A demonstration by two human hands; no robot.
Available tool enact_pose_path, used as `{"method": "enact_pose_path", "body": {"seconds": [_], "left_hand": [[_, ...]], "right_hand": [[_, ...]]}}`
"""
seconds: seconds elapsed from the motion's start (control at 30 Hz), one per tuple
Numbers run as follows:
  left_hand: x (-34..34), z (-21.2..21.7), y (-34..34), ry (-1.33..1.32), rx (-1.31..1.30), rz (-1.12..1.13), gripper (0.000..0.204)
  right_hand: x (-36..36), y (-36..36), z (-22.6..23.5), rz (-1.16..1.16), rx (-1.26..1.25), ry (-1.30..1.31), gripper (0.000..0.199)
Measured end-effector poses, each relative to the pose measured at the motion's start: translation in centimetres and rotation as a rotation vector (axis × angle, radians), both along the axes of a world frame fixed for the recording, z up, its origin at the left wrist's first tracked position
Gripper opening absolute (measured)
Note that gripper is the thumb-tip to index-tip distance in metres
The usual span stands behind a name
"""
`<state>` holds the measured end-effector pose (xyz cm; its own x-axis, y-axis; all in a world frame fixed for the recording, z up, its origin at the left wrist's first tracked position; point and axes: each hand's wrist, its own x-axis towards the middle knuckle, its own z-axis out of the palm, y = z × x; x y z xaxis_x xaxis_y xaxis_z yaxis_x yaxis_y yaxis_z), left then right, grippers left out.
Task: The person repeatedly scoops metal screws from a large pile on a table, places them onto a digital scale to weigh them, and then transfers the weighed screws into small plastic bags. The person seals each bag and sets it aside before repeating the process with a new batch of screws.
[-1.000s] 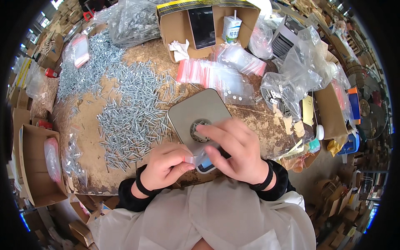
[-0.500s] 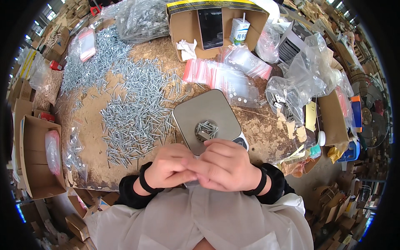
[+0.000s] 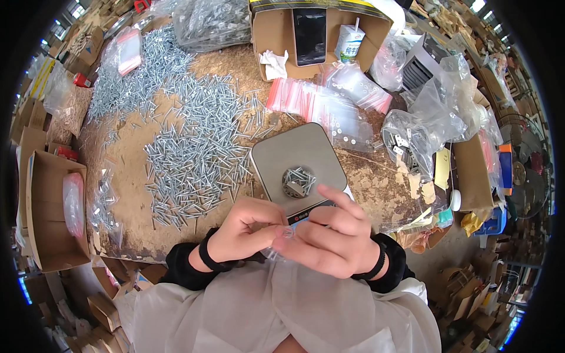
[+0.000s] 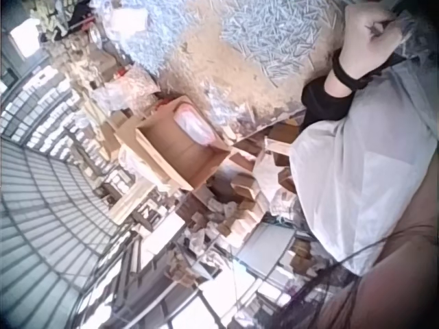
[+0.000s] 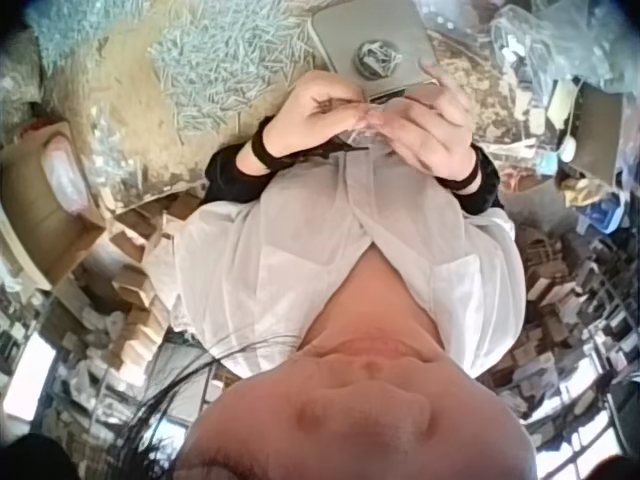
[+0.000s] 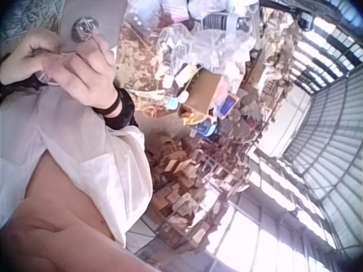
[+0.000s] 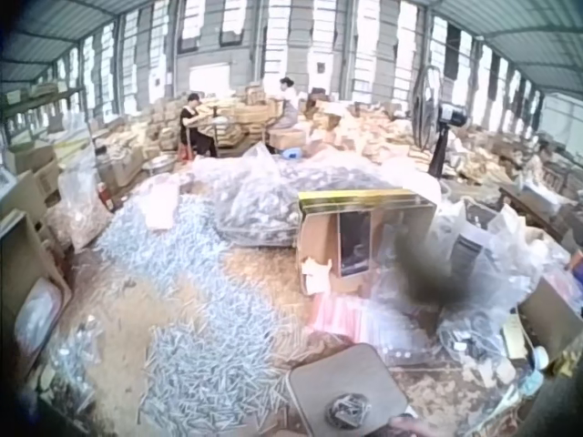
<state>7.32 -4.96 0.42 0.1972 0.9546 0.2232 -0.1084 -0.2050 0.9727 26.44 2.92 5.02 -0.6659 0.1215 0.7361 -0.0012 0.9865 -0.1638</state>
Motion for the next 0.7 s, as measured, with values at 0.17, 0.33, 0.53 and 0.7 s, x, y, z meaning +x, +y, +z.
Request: {"method": "enact_pose_path", "body": {"seconds": [0.17, 0.33, 0.53, 0.7], "left_hand": [[-0.3, 0.4, 0.1, 0.045, 0.084, 0.05, 0.011], [-0.3, 0.3, 0.0, -0.143, -0.082, -0.064, 0.01], [-0.2, 0.1, 0.2, -0.05, -0.051, -0.087, 0.017], [-0.4, 1.2, -0.3, -0.417, -0.319, -0.17, 0.03]], "right_hand": [[0.2, 0.0, 0.6, -0.048, -0.108, -0.189, 0.021], [-0.3, -0.6, 0.4, -0.117, -0.111, -0.174, 0.017], [0.4, -0.1, 0.7, 0.287, -0.457, -0.268, 0.027], [0.5, -0.1, 0.4, 0.285, -0.5, -0.256, 0.028]]}}
